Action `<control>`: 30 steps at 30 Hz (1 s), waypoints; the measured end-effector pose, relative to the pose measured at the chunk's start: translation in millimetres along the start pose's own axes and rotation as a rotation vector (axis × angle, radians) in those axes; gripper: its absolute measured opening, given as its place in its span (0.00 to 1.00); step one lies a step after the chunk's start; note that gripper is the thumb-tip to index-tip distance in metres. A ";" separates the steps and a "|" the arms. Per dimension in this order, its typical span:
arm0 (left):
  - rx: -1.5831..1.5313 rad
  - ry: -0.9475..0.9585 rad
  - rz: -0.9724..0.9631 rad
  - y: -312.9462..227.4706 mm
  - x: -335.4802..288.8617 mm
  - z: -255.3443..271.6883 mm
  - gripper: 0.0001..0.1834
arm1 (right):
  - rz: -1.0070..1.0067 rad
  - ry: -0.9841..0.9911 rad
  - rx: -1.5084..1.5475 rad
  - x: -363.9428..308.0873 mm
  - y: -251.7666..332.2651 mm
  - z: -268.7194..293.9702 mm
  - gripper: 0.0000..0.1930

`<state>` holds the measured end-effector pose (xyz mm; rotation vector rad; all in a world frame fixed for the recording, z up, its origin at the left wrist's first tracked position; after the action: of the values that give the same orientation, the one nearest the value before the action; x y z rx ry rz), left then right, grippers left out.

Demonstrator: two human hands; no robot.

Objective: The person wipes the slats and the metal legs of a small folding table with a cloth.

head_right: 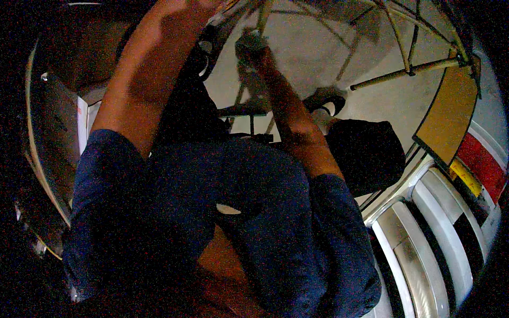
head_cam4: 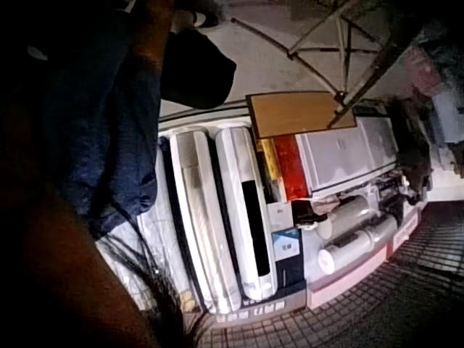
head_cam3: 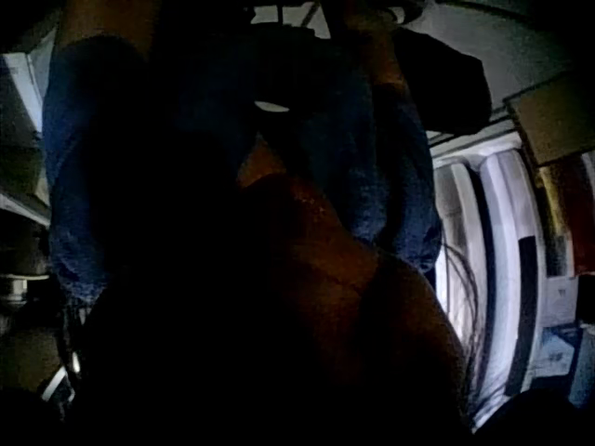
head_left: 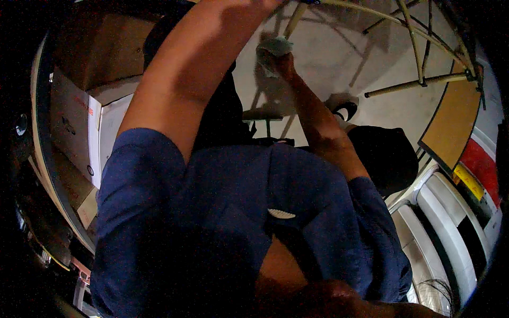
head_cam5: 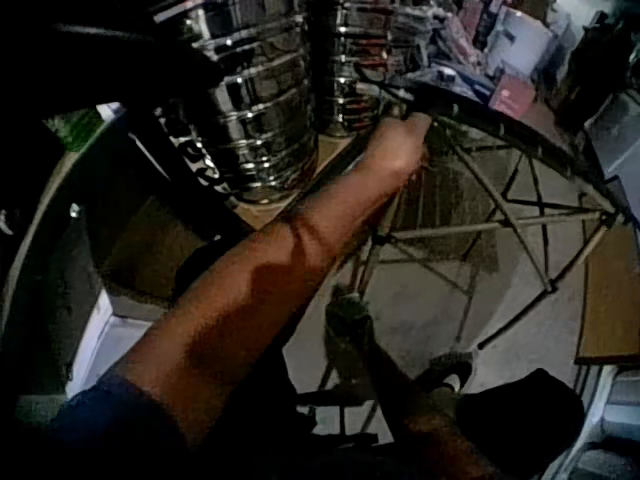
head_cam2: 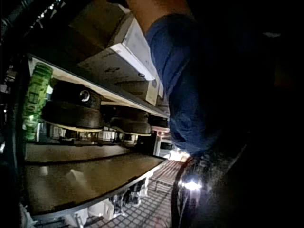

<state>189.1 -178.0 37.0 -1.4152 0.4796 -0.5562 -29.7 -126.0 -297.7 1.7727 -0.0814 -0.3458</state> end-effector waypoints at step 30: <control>0.203 -0.300 0.053 15.4 -6.0 29.5 0.32 | 0.239 -1.149 -0.832 -142.2 418.8 276.8 0.17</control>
<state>203.7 -150.2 24.5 -1.2605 0.2131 -0.3321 -186.4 -450.0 80.1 0.5691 -0.8270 -1.0120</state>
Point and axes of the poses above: each hand's wrist, its own x-axis towards the middle knuckle, its own z-axis out of the back of the hand, y = z × x, the point moved 4 cm from there along x, towards the middle knuckle, and after that the axes turned 3 degrees about x, right-handed, at the moved point
